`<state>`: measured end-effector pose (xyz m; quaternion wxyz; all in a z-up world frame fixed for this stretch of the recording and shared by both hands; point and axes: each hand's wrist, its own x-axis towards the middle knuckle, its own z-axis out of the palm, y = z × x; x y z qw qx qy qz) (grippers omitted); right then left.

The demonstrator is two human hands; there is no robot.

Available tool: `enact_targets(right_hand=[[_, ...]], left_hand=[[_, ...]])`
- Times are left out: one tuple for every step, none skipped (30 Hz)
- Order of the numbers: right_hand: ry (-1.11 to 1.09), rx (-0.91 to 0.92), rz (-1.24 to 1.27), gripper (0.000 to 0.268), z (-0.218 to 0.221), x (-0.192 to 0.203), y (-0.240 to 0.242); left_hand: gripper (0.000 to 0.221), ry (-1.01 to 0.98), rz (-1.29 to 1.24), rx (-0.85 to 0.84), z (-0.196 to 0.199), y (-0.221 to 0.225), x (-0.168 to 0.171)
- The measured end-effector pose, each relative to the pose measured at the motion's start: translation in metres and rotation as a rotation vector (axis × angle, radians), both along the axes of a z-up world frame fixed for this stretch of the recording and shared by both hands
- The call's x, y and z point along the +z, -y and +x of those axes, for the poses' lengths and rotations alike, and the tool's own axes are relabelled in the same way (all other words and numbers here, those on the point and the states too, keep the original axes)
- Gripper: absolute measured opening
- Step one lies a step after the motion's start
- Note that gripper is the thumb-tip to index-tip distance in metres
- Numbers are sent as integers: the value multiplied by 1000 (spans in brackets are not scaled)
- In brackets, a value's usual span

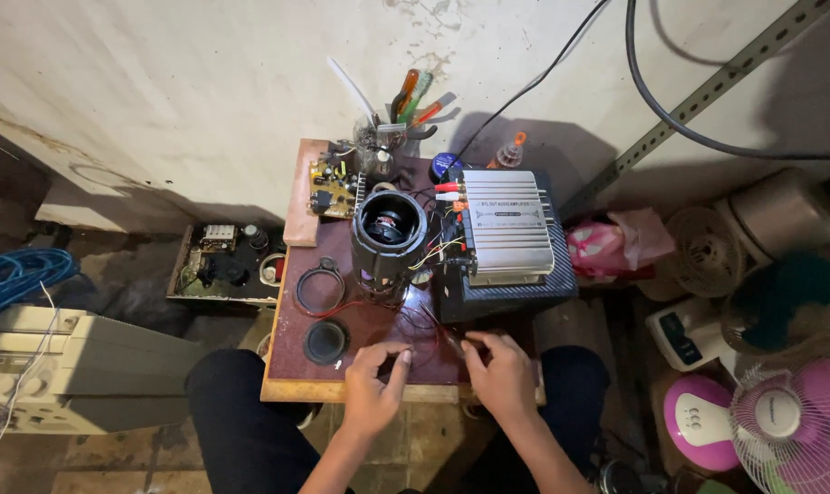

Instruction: Stripping insulation from electrical wires and twisting the copper strands to prepare them for connection to electronic components.

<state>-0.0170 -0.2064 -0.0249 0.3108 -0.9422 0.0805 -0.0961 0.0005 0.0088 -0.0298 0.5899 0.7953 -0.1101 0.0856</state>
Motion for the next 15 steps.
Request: enact_targets(right_hand=[[-73, -47, 24, 26, 3, -5, 0], [-144, -95, 48, 33, 7, -9, 0], [-142, -96, 48, 33, 10, -14, -1], [-112, -88, 54, 35, 13, -18, -2], [-82, -80, 60, 37, 15, -23, -3], [-81, -78, 61, 37, 14, -17, -8], [-17, -91, 42, 31, 13, -12, -12], [46, -104, 24, 24, 11, -7, -17], [46, -101, 25, 24, 9, 7, -23], [80, 15, 97, 23, 6, 21, -29], [114, 131, 169, 25, 3, 35, -34], [114, 132, 170, 25, 4, 36, -37], [89, 182, 183, 28, 5, 37, -40], [64, 229, 194, 34, 5, 38, -42], [63, 227, 195, 34, 4, 38, -43]], left_hand=[[18, -31, -18, 18, -1, 0, -1], [17, -60, -36, 36, 0, 0, -2], [17, -59, -36, 35, 0, 0, 0], [15, -70, -51, 52, -1, -1, 3], [12, -81, -66, 69, -1, -2, 5], [12, -79, -65, 71, -1, -2, 6], [13, -90, -67, 77, 0, -3, 6], [13, -102, -68, 84, 0, -4, 7], [13, -101, -67, 87, 0, -4, 4], [12, -97, -57, 87, 0, -5, 2], [11, -93, -46, 88, -1, -5, -1], [11, -94, -45, 89, 0, -5, 3], [12, -97, -35, 72, 0, -5, 8], [14, -102, -24, 53, 0, -4, 12], [14, -104, -24, 51, -1, -4, 13]])
